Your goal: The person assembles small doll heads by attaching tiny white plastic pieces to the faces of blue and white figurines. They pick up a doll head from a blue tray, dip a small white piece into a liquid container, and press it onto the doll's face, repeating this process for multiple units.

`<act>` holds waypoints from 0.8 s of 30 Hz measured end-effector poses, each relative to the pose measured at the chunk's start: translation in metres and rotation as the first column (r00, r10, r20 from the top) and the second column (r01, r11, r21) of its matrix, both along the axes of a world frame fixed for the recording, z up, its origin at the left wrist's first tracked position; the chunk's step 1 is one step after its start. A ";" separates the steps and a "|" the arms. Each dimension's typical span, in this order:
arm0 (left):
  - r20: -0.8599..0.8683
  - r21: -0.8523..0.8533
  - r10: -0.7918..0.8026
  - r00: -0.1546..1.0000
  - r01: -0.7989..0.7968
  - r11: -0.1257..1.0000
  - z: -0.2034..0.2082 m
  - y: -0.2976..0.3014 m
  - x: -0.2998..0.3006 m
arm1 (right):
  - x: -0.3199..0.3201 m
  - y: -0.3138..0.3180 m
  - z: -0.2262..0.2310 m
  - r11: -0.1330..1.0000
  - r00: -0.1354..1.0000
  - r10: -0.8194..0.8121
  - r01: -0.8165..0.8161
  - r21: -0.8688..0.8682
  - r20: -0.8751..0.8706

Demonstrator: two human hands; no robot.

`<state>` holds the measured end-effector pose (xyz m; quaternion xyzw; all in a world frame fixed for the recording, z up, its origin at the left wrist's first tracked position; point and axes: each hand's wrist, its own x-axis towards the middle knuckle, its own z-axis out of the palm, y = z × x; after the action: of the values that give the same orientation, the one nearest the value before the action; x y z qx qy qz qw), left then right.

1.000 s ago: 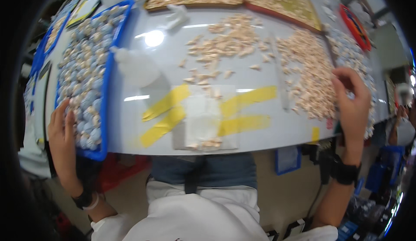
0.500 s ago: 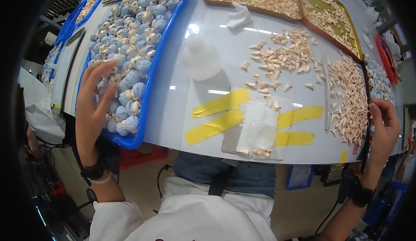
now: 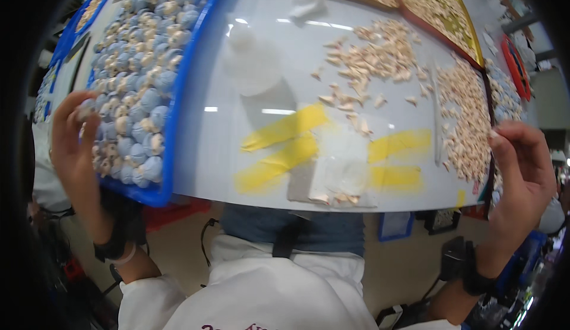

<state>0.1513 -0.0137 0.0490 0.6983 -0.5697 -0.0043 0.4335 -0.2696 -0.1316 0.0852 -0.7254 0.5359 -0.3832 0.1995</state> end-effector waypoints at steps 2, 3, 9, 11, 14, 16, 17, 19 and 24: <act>-0.248 -0.070 -0.053 0.967 0.037 0.997 0.005 0.015 -0.009 | 0.037 0.012 0.009 0.992 0.991 0.116 -0.119 0.047 0.060; -0.215 -0.024 -0.049 0.975 0.044 0.999 0.006 0.025 -0.014 | 0.049 0.017 0.010 0.980 0.982 0.183 -0.186 0.067 0.052; -0.582 -0.207 -0.544 0.605 0.537 0.818 -0.022 0.029 -0.080 | 0.081 0.022 -0.005 0.883 0.903 0.427 -0.429 0.192 0.050; -0.666 -0.290 -0.600 0.444 0.586 0.756 -0.034 0.018 -0.105 | 0.086 0.021 -0.009 0.892 0.892 0.443 -0.427 0.151 -0.095; -0.689 -0.321 -0.634 0.351 0.635 0.702 -0.042 0.012 -0.115 | 0.096 0.019 -0.008 0.890 0.826 0.438 -0.453 0.045 -0.355; -0.764 -0.382 -0.592 0.256 0.561 0.735 -0.047 0.010 -0.131 | 0.098 0.018 0.001 0.875 0.766 0.445 -0.482 0.043 -0.464; -0.795 -0.401 -0.571 0.207 0.526 0.750 -0.048 0.008 -0.137 | 0.098 0.019 0.002 0.870 0.755 0.453 -0.490 0.052 -0.474; -0.853 -0.389 -0.504 0.136 0.479 0.787 -0.047 0.010 -0.144 | 0.100 0.020 0.002 0.863 0.750 0.468 -0.503 0.057 -0.467; -0.880 -0.351 -0.456 0.133 0.465 0.813 -0.049 0.011 -0.153 | 0.105 0.025 -0.007 0.893 0.814 0.380 -0.447 -0.056 -0.440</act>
<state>-0.0017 -0.0031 0.0001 0.3503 -0.3897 -0.5452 0.6544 -0.1648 -0.1071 0.0780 -0.9028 0.3630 -0.2071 0.1012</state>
